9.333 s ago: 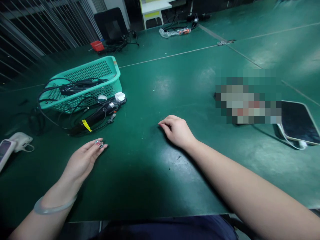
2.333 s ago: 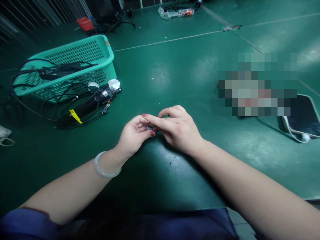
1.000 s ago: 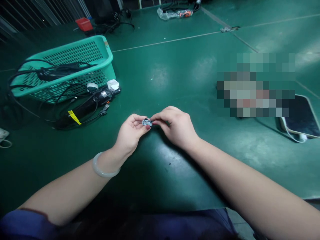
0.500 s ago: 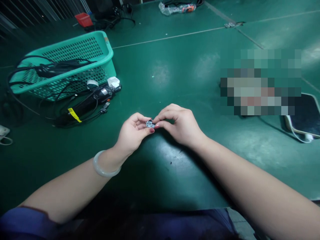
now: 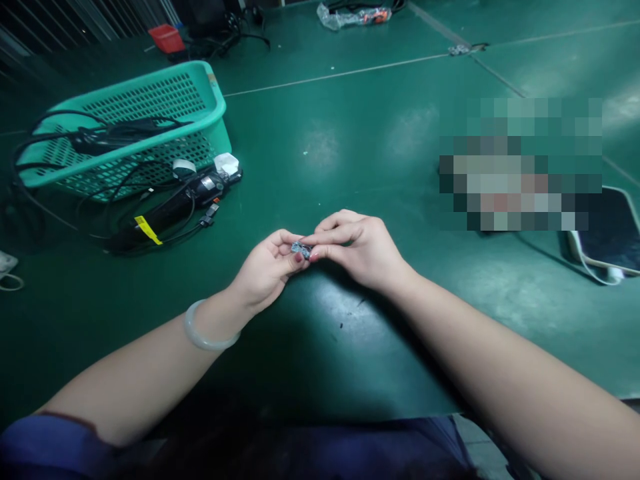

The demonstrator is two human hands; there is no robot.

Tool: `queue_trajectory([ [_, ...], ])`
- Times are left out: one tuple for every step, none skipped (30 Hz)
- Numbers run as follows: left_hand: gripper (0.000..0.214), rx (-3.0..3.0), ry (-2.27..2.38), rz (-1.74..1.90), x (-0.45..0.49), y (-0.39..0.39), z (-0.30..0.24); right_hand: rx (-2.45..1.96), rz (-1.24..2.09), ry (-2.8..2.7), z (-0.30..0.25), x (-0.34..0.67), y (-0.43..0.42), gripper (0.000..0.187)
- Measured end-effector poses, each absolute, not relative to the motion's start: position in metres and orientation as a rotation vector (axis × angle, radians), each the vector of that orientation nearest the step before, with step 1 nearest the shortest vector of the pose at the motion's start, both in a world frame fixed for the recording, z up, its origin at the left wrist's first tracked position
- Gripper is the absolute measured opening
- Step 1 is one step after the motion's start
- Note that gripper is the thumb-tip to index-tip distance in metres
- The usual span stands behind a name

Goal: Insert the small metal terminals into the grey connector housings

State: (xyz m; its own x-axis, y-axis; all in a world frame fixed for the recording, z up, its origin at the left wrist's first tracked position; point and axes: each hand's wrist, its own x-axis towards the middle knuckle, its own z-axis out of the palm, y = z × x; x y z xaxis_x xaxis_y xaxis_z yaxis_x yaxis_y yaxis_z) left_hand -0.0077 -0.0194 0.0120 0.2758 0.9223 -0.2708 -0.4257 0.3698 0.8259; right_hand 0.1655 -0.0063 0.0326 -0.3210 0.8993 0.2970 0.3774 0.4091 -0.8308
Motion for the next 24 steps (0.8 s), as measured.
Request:
queue_trajectory([
  [0.027,0.66,0.861,1.02,-0.008,-0.019,0.013,-1.112,0.844,-1.883,0.032,0.167,-0.005,0.013],
  [0.024,0.619,0.876,1.036,-0.009,-0.018,0.013,-1.144,0.827,-1.896,0.03,0.168,-0.003,0.016],
  [0.023,0.59,0.89,1.06,-0.009,-0.017,0.014,-1.189,0.794,-1.927,0.028,0.169,-0.001,0.018],
  [0.023,0.574,0.901,1.089,-0.009,-0.016,0.014,-1.241,0.747,-1.978,0.026,0.17,0.0,0.019],
  [0.024,0.57,0.909,1.117,-0.009,-0.015,0.014,-1.293,0.694,-2.042,0.023,0.171,0.002,0.019],
  [0.025,0.574,0.918,1.138,-0.009,-0.014,0.014,-1.334,0.642,-2.115,0.02,0.171,0.003,0.018],
  [0.026,0.58,0.929,1.153,-0.009,-0.014,0.014,-1.359,0.59,-2.179,0.017,0.17,0.003,0.016],
  [0.026,0.585,0.943,1.164,-0.008,-0.014,0.013,-1.371,0.539,-2.234,0.015,0.17,0.003,0.013],
  [0.025,0.589,0.957,1.173,-0.008,-0.014,0.013,-1.371,0.492,-2.275,0.013,0.169,0.003,0.01],
  [0.024,0.593,0.968,1.18,-0.007,-0.015,0.013,-1.364,0.449,-2.305,0.011,0.167,0.003,0.007],
  [0.023,0.597,0.976,1.187,-0.006,-0.015,0.012,-1.353,0.414,-2.33,0.01,0.166,0.003,0.007],
  [0.023,0.599,0.982,1.193,-0.006,-0.015,0.012,-1.342,0.39,-2.347,0.01,0.166,0.002,0.008],
  [0.023,0.6,0.988,1.198,-0.006,-0.015,0.011,-1.332,0.383,-2.352,0.01,0.165,0.001,0.009],
  [0.023,0.601,0.992,1.202,-0.005,-0.015,0.011,-1.323,0.385,-2.342,0.012,0.165,0.0,0.01],
  [0.023,0.604,0.998,1.204,-0.005,-0.016,0.01,-1.314,0.387,-2.315,0.014,0.164,-0.001,0.009],
  [0.024,0.611,1.003,1.207,-0.005,-0.016,0.01,-1.304,0.382,-2.273,0.016,0.164,-0.002,0.009],
  [0.025,0.624,1.008,1.208,-0.005,-0.016,0.009,-1.293,0.372,-2.223,0.019,0.164,-0.004,0.008],
  [0.026,0.644,1.014,1.209,-0.006,-0.016,0.008,-1.279,0.362,-2.176,0.023,0.163,-0.006,0.007],
  [0.028,0.671,1.02,1.21,-0.006,-0.016,0.007,-1.263,0.353,-2.135,0.025,0.162,-0.007,0.007],
  [0.03,0.704,1.028,1.211,-0.006,-0.016,0.007,-1.249,0.35,-2.105,0.028,0.161,-0.009,0.007],
  [0.032,0.738,1.038,1.212,-0.007,-0.016,0.006,-1.235,0.354,-2.084,0.03,0.16,-0.011,0.007],
  [0.033,0.772,1.048,1.213,-0.007,-0.016,0.006,-1.224,0.359,-2.07,0.031,0.159,-0.012,0.007],
  [0.034,0.802,1.059,1.214,-0.007,-0.016,0.006,-1.217,0.362,-2.062,0.031,0.158,-0.013,0.007],
  [0.035,0.828,1.067,1.211,-0.008,-0.017,0.006,-1.214,0.358,-2.057,0.031,0.157,-0.013,0.007],
])
